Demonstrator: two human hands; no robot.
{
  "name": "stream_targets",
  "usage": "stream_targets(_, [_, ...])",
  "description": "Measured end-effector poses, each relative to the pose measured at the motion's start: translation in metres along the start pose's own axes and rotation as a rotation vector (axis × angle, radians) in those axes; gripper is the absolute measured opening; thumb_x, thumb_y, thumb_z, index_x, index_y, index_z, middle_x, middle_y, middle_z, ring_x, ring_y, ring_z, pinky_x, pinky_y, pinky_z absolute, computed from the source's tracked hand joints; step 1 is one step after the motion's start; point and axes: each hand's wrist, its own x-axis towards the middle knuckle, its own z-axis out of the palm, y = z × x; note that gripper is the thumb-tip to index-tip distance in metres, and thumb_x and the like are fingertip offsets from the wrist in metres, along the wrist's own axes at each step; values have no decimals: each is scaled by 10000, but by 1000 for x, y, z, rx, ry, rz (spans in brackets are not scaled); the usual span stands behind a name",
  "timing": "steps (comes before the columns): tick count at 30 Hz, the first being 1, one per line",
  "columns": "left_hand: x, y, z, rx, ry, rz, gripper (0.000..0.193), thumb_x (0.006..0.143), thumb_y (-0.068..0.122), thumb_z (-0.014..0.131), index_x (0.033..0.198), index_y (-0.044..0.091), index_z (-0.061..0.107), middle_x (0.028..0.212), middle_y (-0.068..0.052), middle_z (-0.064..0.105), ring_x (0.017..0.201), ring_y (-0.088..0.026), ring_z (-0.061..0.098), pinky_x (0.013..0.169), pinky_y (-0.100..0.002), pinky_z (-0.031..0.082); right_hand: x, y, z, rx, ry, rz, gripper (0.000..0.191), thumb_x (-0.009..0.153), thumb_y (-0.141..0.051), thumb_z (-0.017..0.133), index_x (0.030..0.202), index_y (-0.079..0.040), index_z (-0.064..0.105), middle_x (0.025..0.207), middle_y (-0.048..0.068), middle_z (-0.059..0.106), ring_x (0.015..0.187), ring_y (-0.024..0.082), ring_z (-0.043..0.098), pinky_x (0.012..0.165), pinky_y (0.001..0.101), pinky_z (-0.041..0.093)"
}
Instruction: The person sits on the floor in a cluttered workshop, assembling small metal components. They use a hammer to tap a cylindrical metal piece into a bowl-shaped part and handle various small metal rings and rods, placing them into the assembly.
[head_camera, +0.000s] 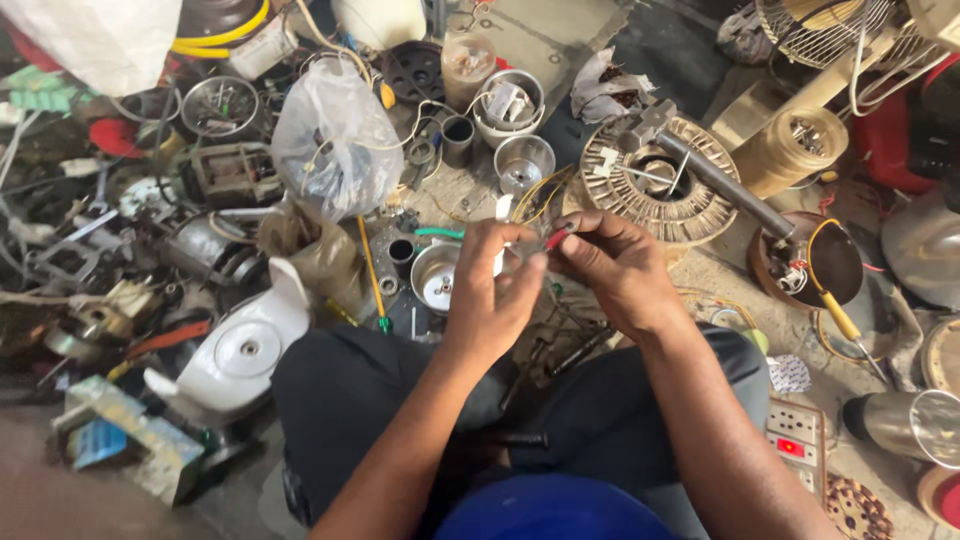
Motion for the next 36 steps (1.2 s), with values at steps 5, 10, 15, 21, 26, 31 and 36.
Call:
stream_targets(5, [-35, 41, 10, 256, 109, 241, 279, 926, 245, 793, 1129, 107, 661, 1144, -151, 601, 1080, -321, 635, 875, -415, 521, -42, -9, 11, 82, -35, -7, 128, 1022, -71, 675, 1117, 7, 713, 1063, 106, 730, 962, 191, 695, 877, 360, 596])
stream_targets(10, [-44, 46, 22, 395, 121, 318, 273, 921, 264, 777, 1123, 105, 683, 1113, -165, 612, 1037, -368, 624, 850, -460, 509, -57, -10, -5, 29, -23, -38, 114, 978, -87, 684, 1066, -17, 701, 1010, 102, 743, 897, 182, 718, 793, 349, 616])
stream_targets(15, [-65, 5, 44, 484, 128, 282, 164, 940, 262, 755, 1012, 119, 720, 1002, -149, 636, 927, -380, 629, 781, -478, 497, -69, 20, -36, -172, 53, -25, 90, 1000, -41, 716, 1055, 31, 711, 948, 101, 720, 831, 165, 672, 742, 300, 562])
stream_targets(21, [-123, -61, 52, 342, -37, -151, 129, 960, 190, 728, 1022, 82, 695, 1019, -152, 693, 955, -385, 666, 800, -474, 519, -81, 8, -70, -200, 401, -59, 85, 1026, -76, 688, 1105, -57, 663, 964, 49, 672, 844, 157, 682, 714, 294, 558])
stream_targets(26, [-130, -97, 43, 418, -151, 140, 411, 817, -13, 650, 1222, 26, 592, 1135, -218, 678, 1057, -426, 653, 891, -480, 529, -76, 0, -88, -166, 357, -105, 82, 1039, -182, 592, 1076, -109, 602, 933, 75, 699, 811, 180, 700, 737, 338, 612])
stream_targets(31, [-122, -109, 52, -46, -125, -302, 312, 1005, 78, 636, 1306, 6, 605, 1042, -152, 734, 959, -318, 711, 812, -396, 565, -99, 69, -66, -246, 471, 104, 197, 1072, -198, 641, 1088, -5, 674, 889, 73, 655, 750, 159, 637, 692, 292, 545])
stream_targets(36, [-119, -112, 42, -722, -14, -574, 181, 1006, 76, 685, 1150, -29, 719, 1023, -38, 707, 917, -112, 667, 850, -307, 563, -108, 98, -34, -206, 276, 107, 199, 930, -13, 684, 1126, 18, 685, 980, 79, 739, 824, 151, 714, 756, 289, 603])
